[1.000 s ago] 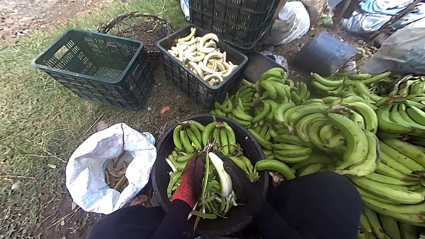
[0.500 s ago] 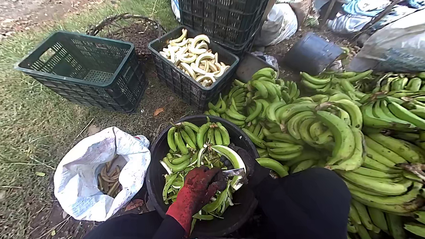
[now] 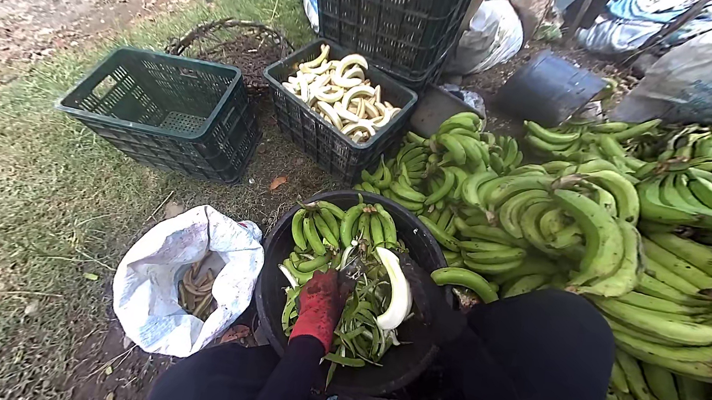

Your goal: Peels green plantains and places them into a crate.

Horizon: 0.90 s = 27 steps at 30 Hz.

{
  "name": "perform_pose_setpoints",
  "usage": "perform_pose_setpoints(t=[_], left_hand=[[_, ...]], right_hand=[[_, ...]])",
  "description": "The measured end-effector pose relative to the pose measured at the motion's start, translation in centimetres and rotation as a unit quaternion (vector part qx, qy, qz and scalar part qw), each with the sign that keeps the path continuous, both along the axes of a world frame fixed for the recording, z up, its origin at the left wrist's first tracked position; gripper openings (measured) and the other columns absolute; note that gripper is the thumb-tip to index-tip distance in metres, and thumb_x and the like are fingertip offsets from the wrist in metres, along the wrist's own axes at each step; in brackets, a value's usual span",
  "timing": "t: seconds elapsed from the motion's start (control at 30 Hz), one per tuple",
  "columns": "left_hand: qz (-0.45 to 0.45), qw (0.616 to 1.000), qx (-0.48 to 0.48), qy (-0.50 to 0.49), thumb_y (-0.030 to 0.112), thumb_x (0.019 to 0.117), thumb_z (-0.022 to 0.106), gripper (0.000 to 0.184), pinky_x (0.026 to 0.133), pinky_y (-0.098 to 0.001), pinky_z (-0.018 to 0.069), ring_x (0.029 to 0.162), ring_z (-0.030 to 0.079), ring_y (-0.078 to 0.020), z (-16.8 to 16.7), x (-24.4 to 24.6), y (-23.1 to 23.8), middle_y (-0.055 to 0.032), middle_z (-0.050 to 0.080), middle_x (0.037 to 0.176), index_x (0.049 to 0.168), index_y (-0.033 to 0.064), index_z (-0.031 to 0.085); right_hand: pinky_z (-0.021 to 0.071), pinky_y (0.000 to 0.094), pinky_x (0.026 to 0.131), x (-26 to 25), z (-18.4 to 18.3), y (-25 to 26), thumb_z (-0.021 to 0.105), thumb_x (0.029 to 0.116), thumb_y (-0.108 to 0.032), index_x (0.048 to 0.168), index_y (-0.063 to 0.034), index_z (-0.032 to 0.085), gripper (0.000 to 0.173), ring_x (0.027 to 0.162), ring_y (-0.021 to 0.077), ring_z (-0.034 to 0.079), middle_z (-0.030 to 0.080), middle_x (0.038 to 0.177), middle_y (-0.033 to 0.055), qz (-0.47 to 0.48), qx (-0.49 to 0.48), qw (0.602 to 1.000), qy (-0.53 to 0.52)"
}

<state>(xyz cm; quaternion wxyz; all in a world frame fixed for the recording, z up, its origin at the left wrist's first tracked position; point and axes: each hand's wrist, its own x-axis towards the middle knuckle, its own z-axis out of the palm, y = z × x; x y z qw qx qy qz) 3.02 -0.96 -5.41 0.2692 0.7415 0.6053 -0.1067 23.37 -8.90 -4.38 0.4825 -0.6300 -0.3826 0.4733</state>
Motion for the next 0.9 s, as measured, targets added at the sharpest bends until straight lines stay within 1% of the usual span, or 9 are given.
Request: perform_pose_setpoints(t=[0.13,0.27,0.33,0.43,0.53,0.63,0.73,0.8,0.9], left_hand=[[-0.025,0.985,-0.063,0.158,0.05,0.0878,0.07,0.053,0.095,-0.066,0.0502,0.121,0.062,-0.0418,-1.3,-1.4,-0.8,-0.0194,0.066,0.129,0.125,0.0127,0.07],[-0.009,0.99,-0.088,0.113,0.057,0.0964,0.057,0.056,0.105,-0.0602,0.0477,0.127,0.061,-0.0337,0.5,-3.4,-1.0,-0.0141,0.067,0.131,0.125,0.0099,0.068],[0.014,0.991,-0.093,0.093,0.065,0.092,0.058,0.063,0.103,-0.0592,0.049,0.125,0.063,-0.031,1.8,-3.8,-0.2,-0.0117,0.068,0.129,0.124,0.0119,0.068],[0.032,0.996,-0.072,0.05,0.063,0.0936,0.059,0.059,0.103,-0.0563,0.0498,0.123,0.064,-0.0282,3.3,-5.4,0.4,-0.0093,0.069,0.127,0.126,0.0143,0.067],[0.067,0.996,-0.061,-0.006,0.062,0.0968,0.056,0.059,0.105,-0.0574,0.0481,0.122,0.064,-0.0298,5.1,-6.6,1.5,-0.0118,0.069,0.126,0.13,0.0135,0.065],[0.122,0.99,-0.023,-0.066,0.059,0.0996,0.054,0.058,0.103,-0.0589,0.0484,0.12,0.065,-0.0311,7.5,-7.9,2.2,-0.0139,0.069,0.124,0.133,0.0128,0.063],[0.172,0.977,0.012,-0.125,0.05,0.1038,0.052,0.05,0.102,-0.0585,0.05,0.116,0.067,-0.0305,9.6,-9.4,2.7,-0.0141,0.069,0.123,0.137,0.0141,0.061],[0.198,0.964,0.042,-0.173,0.046,0.1056,0.049,0.047,0.099,-0.0552,0.053,0.112,0.068,-0.0273,10.6,-10.4,2.6,-0.0129,0.069,0.123,0.139,0.0149,0.06],[0.253,0.931,0.089,-0.247,0.05,0.1052,0.047,0.049,0.083,-0.0445,0.0611,0.093,0.072,-0.0173,11.4,-11.2,2.1,-0.0064,0.072,0.112,0.139,0.0172,0.059]], right_hand=[[0.0579,0.0401,0.09,1.4,1.0,0.7,0.069,0.0945,-0.041,0.146,-0.0087,0.048,0.065,0.103,0.0183,0.069,0.067,0.121,0.0123,0.12,-0.184,0.975,-0.021],[0.054,0.0522,0.093,1.8,-4.1,-0.8,0.074,0.0912,-0.034,0.134,-0.0041,0.056,0.055,0.103,0.0282,0.067,0.067,0.114,0.0171,0.309,-0.283,0.901,-0.114],[0.0518,0.0553,0.092,2.0,-5.6,-0.8,0.076,0.0889,-0.025,0.126,-0.0003,0.059,0.047,0.102,0.0322,0.066,0.067,0.111,0.0197,0.343,-0.308,0.874,-0.156],[0.0556,0.0545,0.086,3.7,-4.3,2.7,0.076,0.0899,-0.021,0.125,-0.0002,0.06,0.044,0.097,0.0328,0.068,0.068,0.109,0.0203,0.298,-0.319,0.883,-0.175],[0.0556,0.0494,0.08,5.4,3.3,9.3,0.071,0.0948,-0.023,0.13,0.0012,0.057,0.045,0.089,0.029,0.067,0.066,0.108,0.0202,0.142,-0.212,0.946,-0.201],[0.0586,0.0416,0.087,5.1,11.5,14.8,0.068,0.0986,-0.021,0.146,-0.0035,0.041,0.057,0.104,0.0225,0.067,0.061,0.126,0.0166,-0.082,0.003,0.993,-0.089],[0.056,0.0372,0.091,3.7,16.1,17.2,0.068,0.0978,-0.031,0.155,-0.0164,0.027,0.072,0.12,0.0169,0.058,0.051,0.143,0.0081,-0.135,0.129,0.982,-0.031],[0.0551,0.0413,0.092,1.5,15.6,16.5,0.067,0.0971,-0.041,0.157,-0.0203,0.027,0.075,0.122,0.0195,0.058,0.049,0.147,0.0078,-0.108,0.112,0.985,-0.073],[0.0548,0.0518,0.078,-1.2,8.9,16.0,0.06,0.1009,-0.045,0.152,-0.0222,0.042,0.058,0.097,0.0278,0.065,0.064,0.127,0.0124,0.0,0.0,0.987,-0.163]])
